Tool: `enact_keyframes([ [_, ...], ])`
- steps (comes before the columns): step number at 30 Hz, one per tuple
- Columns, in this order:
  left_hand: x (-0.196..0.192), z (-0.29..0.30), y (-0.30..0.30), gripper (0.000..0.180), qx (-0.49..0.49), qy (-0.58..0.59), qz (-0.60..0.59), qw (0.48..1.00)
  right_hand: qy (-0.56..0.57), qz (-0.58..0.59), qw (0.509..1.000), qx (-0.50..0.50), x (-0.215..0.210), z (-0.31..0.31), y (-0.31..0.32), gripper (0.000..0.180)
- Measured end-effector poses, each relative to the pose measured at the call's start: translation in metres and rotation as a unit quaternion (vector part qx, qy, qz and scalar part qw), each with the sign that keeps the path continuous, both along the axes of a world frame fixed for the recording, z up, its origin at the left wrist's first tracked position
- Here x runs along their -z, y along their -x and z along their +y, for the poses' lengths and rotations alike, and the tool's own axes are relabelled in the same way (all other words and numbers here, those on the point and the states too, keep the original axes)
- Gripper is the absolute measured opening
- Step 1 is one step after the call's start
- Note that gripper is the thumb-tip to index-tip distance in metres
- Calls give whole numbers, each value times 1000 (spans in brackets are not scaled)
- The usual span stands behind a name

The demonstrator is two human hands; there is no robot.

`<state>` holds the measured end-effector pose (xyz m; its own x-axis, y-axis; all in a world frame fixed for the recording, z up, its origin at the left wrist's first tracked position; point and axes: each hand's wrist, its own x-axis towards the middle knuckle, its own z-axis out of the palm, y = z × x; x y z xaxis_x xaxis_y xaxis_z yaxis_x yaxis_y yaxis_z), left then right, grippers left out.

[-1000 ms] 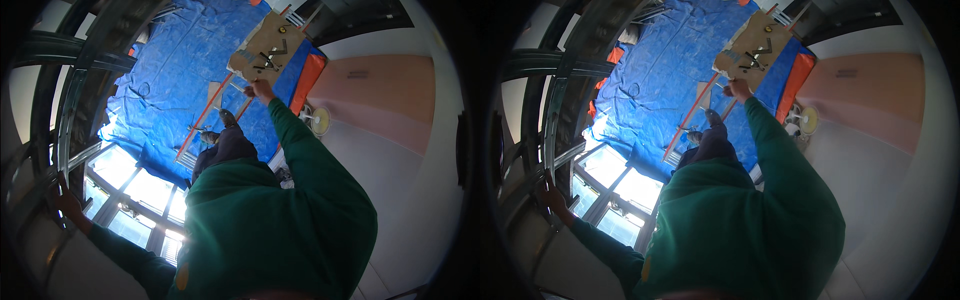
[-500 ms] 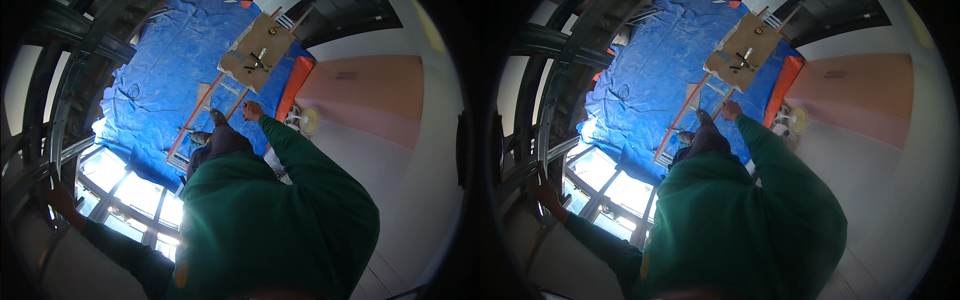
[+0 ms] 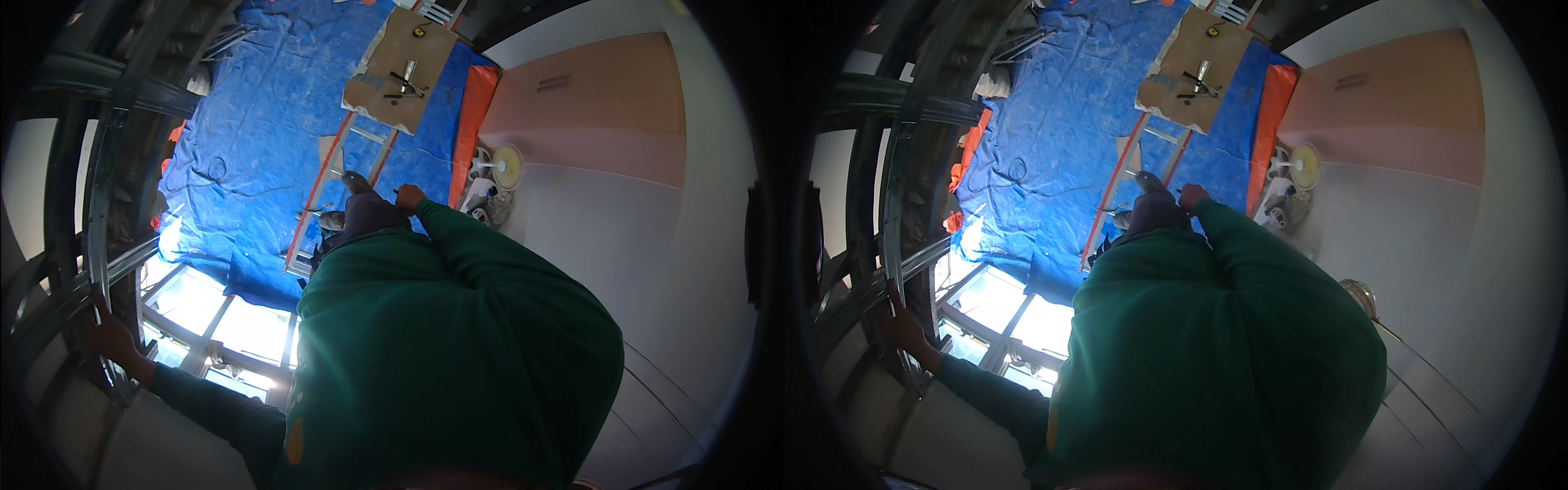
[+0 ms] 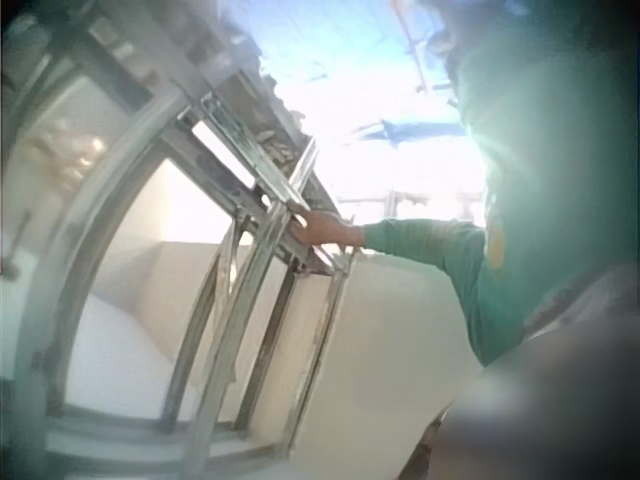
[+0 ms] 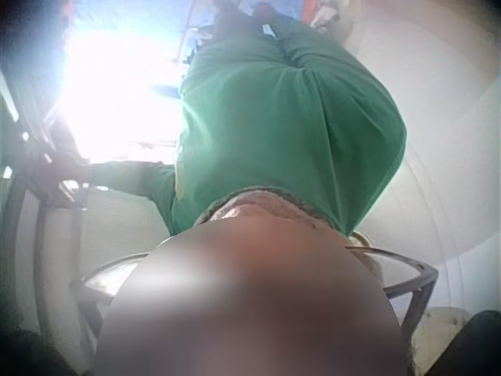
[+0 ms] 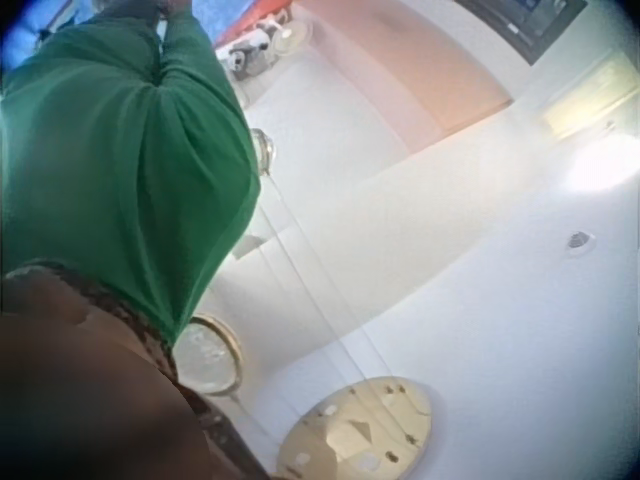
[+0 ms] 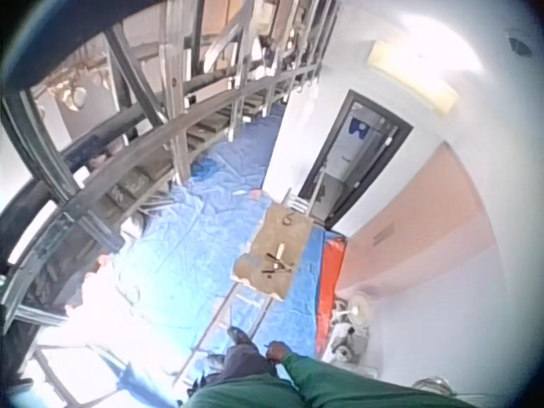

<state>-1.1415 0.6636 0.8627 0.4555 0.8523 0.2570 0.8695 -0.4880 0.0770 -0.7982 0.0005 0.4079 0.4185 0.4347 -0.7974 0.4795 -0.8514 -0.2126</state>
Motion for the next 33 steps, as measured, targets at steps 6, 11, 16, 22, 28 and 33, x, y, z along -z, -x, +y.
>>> enact_keyframes([
  [6,-2,-23,-10,52,39,8,-82,996,-39,-56,995,75,-25,27,-6,41],
  [11,-18,-47,-25,45,52,-7,-119,992,-121,-34,991,50,-49,45,-52,48],
  [16,-30,-59,-35,42,91,-48,-167,981,-72,46,996,-31,-81,74,-72,47],
  [22,-31,-60,-35,38,108,-68,-195,973,-196,54,958,-202,-105,55,-75,40],
  [28,-31,-64,-34,40,64,-33,-181,981,-181,230,945,-147,-219,33,-106,39],
  [33,-8,-35,-9,32,107,-67,-5,992,-87,253,958,-100,-304,41,-110,41],
])
